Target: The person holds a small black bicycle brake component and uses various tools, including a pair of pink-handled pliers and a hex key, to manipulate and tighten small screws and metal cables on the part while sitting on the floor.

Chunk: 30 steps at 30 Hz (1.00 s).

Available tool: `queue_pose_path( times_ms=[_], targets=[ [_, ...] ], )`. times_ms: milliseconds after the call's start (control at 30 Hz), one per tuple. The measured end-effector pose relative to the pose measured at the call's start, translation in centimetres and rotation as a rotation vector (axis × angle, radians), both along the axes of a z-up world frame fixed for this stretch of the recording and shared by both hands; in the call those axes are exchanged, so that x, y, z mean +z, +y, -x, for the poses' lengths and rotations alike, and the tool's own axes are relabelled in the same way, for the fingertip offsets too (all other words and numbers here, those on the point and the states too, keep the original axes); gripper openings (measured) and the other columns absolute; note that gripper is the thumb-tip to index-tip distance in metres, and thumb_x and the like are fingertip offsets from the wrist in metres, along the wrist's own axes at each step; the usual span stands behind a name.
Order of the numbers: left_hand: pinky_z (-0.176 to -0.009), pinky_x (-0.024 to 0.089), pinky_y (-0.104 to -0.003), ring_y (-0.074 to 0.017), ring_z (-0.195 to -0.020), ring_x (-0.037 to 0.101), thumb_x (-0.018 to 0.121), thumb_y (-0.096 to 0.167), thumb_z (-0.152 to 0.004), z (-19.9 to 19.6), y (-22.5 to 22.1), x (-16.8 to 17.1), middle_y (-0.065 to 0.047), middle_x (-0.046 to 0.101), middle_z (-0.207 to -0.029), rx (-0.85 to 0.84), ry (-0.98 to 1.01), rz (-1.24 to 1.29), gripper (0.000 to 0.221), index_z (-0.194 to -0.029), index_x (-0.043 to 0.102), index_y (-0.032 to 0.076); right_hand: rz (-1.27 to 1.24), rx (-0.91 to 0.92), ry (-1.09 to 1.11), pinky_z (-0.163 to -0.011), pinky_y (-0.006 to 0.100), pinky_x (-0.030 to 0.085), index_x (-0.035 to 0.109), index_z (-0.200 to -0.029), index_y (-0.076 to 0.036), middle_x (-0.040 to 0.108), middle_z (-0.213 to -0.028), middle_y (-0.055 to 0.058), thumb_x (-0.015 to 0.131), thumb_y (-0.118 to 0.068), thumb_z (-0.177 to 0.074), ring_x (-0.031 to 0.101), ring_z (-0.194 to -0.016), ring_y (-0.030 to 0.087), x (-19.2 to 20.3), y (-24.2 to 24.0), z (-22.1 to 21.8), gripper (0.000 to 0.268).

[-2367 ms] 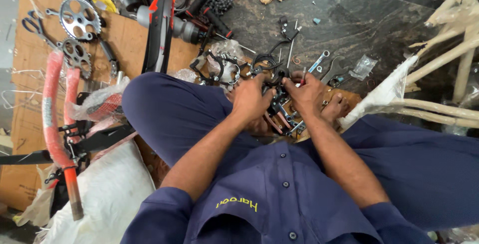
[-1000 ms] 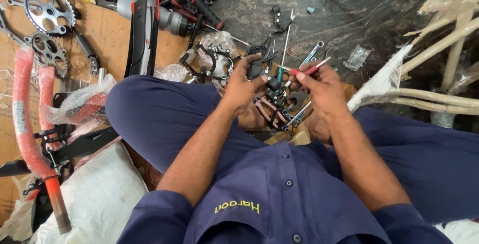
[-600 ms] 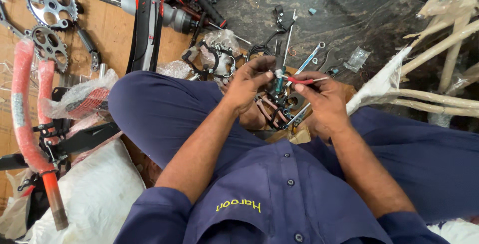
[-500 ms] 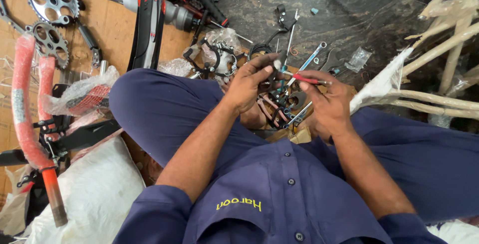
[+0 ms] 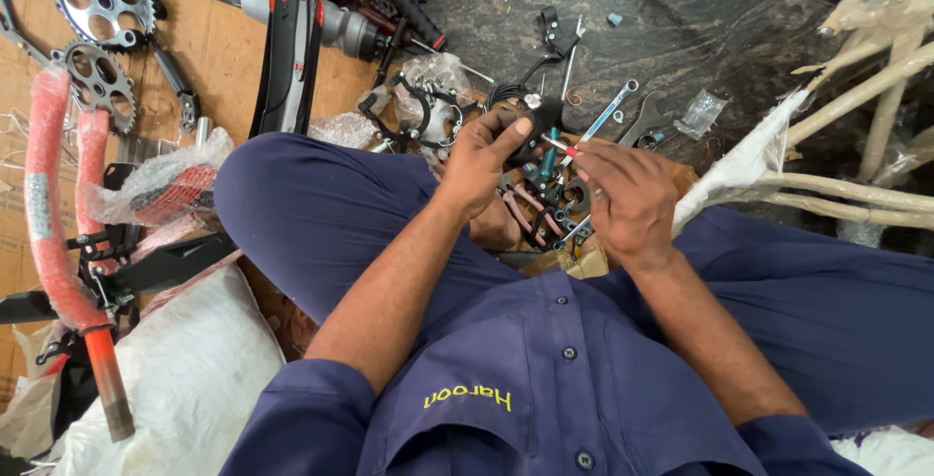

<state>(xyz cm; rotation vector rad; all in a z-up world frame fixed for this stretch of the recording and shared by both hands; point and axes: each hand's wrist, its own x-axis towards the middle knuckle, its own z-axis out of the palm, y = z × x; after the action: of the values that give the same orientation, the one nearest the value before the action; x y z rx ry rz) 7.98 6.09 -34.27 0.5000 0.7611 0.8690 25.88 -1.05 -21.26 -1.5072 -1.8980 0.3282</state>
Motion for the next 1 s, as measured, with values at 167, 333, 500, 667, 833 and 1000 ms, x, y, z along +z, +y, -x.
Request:
queue_pose_path(
  times_ms=[167, 333, 500, 667, 833, 1000],
  targets=[
    [-0.080, 0.058, -0.028, -0.0133, -0.087, 0.070, 0.067, 0.015, -0.102, 0.2, -0.3, 0.4, -0.009, 0.073, -0.101, -0.015, 0.073, -0.110, 0.025, -0.117, 0.066, -0.005, -0.069, 0.057, -0.287, -0.085, 0.043, 0.053, 0.076, -0.108, -0.002, 0.077, -0.112, 0.013, 0.068, 0.000, -0.083, 0.073, -0.099, 0.030, 0.2, -0.6, 0.3, 0.026],
    [-0.083, 0.059, -0.028, -0.0124, -0.091, 0.070, 0.069, 0.013, -0.100, 0.4, -0.2, 1.0, -0.008, 0.072, -0.103, -0.049, 0.148, -0.191, 0.026, -0.118, 0.066, -0.005, 0.392, -0.155, 0.365, -0.081, 0.030, 0.057, 0.075, -0.110, -0.001, 0.077, -0.102, 0.010, 0.075, -0.007, -0.094, 0.075, -0.090, 0.019, -1.4, -0.4, -0.4, 0.018],
    [-0.084, 0.059, -0.028, -0.0115, -0.093, 0.070, 0.068, 0.014, -0.100, 0.6, -0.4, 1.1, -0.008, 0.073, -0.105, -0.084, 0.171, -0.205, 0.027, -0.119, 0.066, -0.005, 0.329, -0.132, 0.306, -0.081, 0.028, 0.056, 0.074, -0.110, 0.000, 0.077, -0.103, 0.011, 0.076, -0.005, -0.096, 0.074, -0.091, 0.017, -2.9, -1.4, -0.9, 0.014],
    [-0.081, 0.056, -0.025, -0.0110, -0.089, 0.068, 0.068, 0.014, -0.102, 0.4, -0.5, 0.4, -0.006, 0.073, -0.100, -0.064, 0.194, -0.204, 0.025, -0.117, 0.067, -0.006, 0.755, -0.434, 1.428, -0.068, 0.027, 0.057, 0.069, -0.117, -0.013, 0.078, -0.091, 0.006, 0.076, -0.003, -0.082, 0.073, -0.079, 0.018, -4.0, -0.4, -1.0, 0.036],
    [-0.077, 0.057, -0.025, -0.0106, -0.083, 0.069, 0.068, 0.015, -0.101, -0.1, -0.7, -0.1, -0.006, 0.073, -0.096, 0.008, 0.182, -0.108, 0.024, -0.114, 0.068, -0.005, 0.424, -0.337, 0.618, -0.074, 0.027, 0.058, 0.049, -0.140, -0.010, 0.076, -0.089, 0.009, 0.073, -0.007, -0.094, 0.074, -0.080, 0.016, -3.1, -1.3, 0.2, 0.052],
    [-0.079, 0.059, -0.026, -0.0110, -0.084, 0.069, 0.068, 0.014, -0.101, 0.0, -0.2, -0.4, -0.006, 0.073, -0.098, 0.050, 0.174, -0.104, 0.023, -0.114, 0.068, -0.005, 0.084, 0.006, -0.004, -0.084, 0.037, 0.056, 0.056, -0.144, -0.003, 0.073, -0.107, 0.018, 0.064, 0.000, -0.097, 0.073, -0.088, 0.027, -2.8, -1.2, -1.3, 0.048]
  ],
)
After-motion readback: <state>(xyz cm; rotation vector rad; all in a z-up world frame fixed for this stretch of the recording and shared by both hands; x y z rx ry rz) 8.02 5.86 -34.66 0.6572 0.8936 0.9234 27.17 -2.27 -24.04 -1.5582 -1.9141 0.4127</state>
